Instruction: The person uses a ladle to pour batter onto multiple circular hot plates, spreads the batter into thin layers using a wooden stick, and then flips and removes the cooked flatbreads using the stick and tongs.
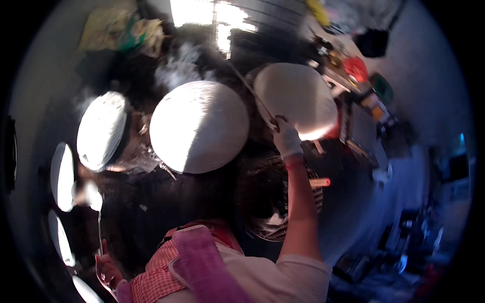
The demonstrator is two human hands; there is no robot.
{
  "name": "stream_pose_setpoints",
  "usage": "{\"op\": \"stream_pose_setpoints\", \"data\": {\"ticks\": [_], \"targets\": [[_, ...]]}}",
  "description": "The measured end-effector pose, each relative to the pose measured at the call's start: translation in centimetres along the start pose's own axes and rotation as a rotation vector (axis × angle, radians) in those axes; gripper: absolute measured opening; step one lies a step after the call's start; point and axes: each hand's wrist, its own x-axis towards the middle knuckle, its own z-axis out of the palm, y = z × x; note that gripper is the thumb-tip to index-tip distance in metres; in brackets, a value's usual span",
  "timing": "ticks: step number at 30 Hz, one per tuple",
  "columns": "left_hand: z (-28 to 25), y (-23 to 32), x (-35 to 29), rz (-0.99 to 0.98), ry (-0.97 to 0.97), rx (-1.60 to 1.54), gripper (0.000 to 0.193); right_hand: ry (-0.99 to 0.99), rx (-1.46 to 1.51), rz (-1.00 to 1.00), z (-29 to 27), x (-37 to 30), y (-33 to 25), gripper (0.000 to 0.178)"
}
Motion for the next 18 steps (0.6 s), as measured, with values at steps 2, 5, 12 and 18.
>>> {"op": "stream_pose_setpoints", "data": {"ticks": [2, 5, 12, 18], "targets": [[-1.5, 0.1, -2.8, 0.091, -0.06, -0.089, 0.059, -0.088, 0.076, -0.037, 1.7, -0.1, -7.1, 0.023], [-3.9, -0.4, -7.6, 0.237, -0.19, -0.182, 0.06, -0.433, 0.458, 0.048, 6.3, -5.1, -17.3, 0.017], [-16.5, 3.2, -22.0, 0.729, -0.321, -0.462, 0.057, -0.992, 0.644, -0.739, 17.9, -24.9, -44.1, 0.046], [-31.8, 2.5, -37.5, 1.462, -0.274, -0.513, 0.047, -1.785, 0.689, -1.112, 14.2, -43.6, -66.7, 0.046]]}}
